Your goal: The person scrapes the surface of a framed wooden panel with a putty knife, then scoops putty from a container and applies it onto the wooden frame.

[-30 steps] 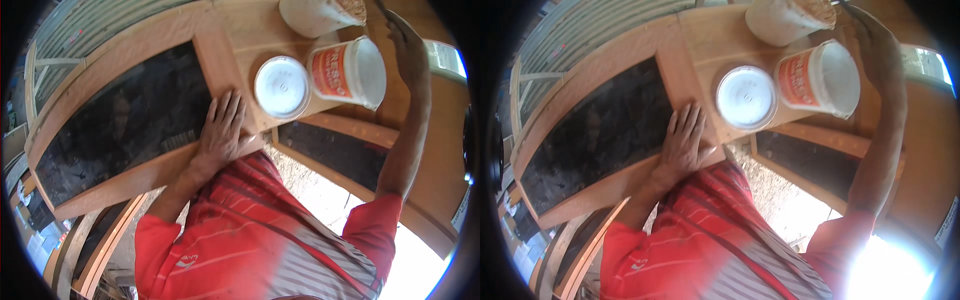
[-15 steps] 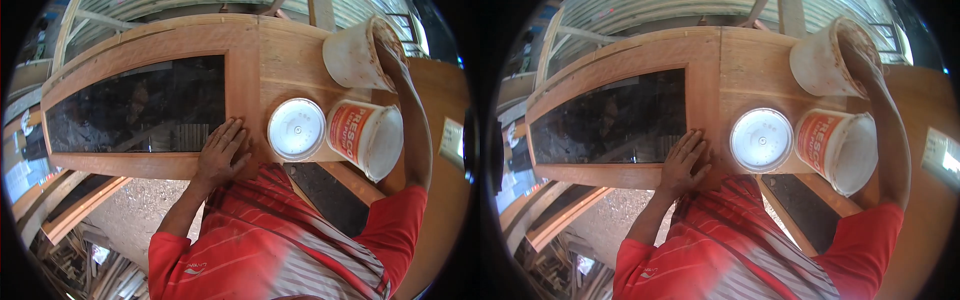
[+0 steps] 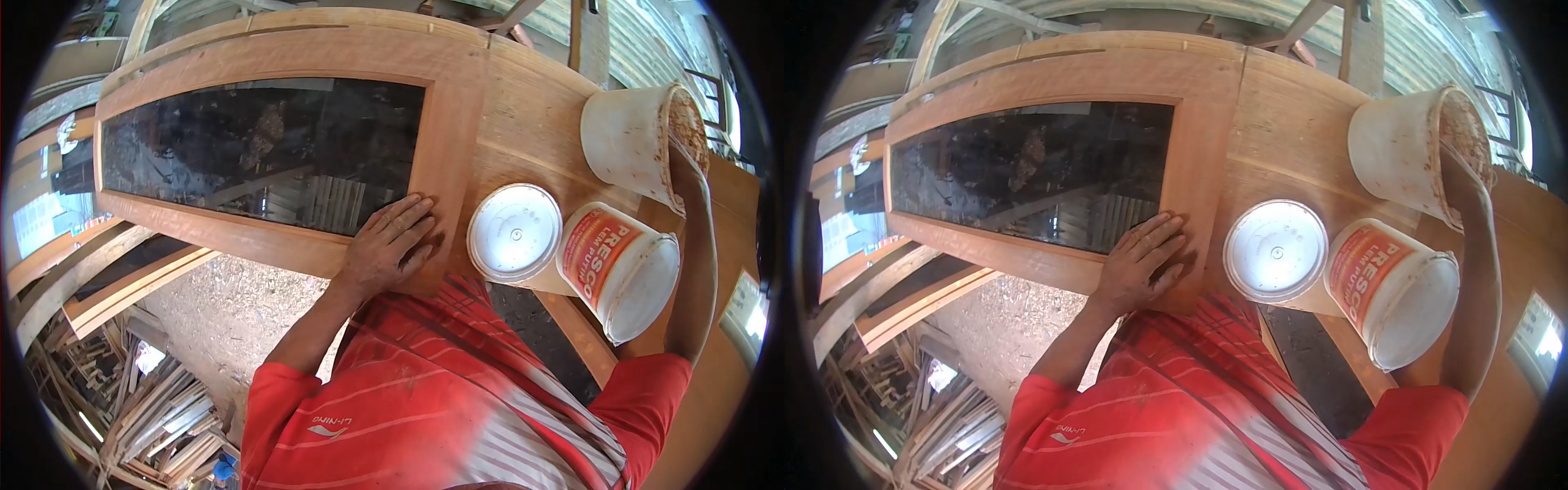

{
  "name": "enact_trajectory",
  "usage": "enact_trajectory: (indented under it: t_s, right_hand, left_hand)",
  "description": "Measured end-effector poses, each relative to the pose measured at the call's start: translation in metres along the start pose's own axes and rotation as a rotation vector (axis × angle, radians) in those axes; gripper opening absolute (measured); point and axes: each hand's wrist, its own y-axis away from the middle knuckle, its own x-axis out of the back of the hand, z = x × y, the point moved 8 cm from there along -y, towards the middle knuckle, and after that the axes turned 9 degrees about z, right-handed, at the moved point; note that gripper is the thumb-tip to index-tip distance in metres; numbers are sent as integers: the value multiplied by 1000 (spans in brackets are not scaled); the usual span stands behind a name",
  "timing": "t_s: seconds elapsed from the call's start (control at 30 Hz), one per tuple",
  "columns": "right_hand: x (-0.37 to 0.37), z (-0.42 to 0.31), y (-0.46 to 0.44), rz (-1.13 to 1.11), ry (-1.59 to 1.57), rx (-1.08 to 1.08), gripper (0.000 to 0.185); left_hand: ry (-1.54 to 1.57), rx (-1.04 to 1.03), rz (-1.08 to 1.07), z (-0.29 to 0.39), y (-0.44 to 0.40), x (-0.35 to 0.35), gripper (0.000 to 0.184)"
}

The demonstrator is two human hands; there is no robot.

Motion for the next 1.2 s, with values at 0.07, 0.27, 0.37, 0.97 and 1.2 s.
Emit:
enact_trajectory:
  t_s: [0.07,0.27,0.37,0.97,1.2]
  right_hand:
    - [1,5,3,-4,-5,-1,27]
    - [-6,9,11,-24,-19,-17,27]
    - [-1,15,17,-5,-57,-19,27]
    - [39,22,198,739,-932,-453,32]
    - [2,-98,252,891,-956,-385,36]
  left_hand:
    - [-13,-9,23,1,0,1,46]
    - [-19,-5,36,3,-3,2,40]
    - [-17,-7,32,3,-4,3,39]
    - [145,-104,-8,3,-3,1,32]
    - [296,25,72,-46,-4,69,34]
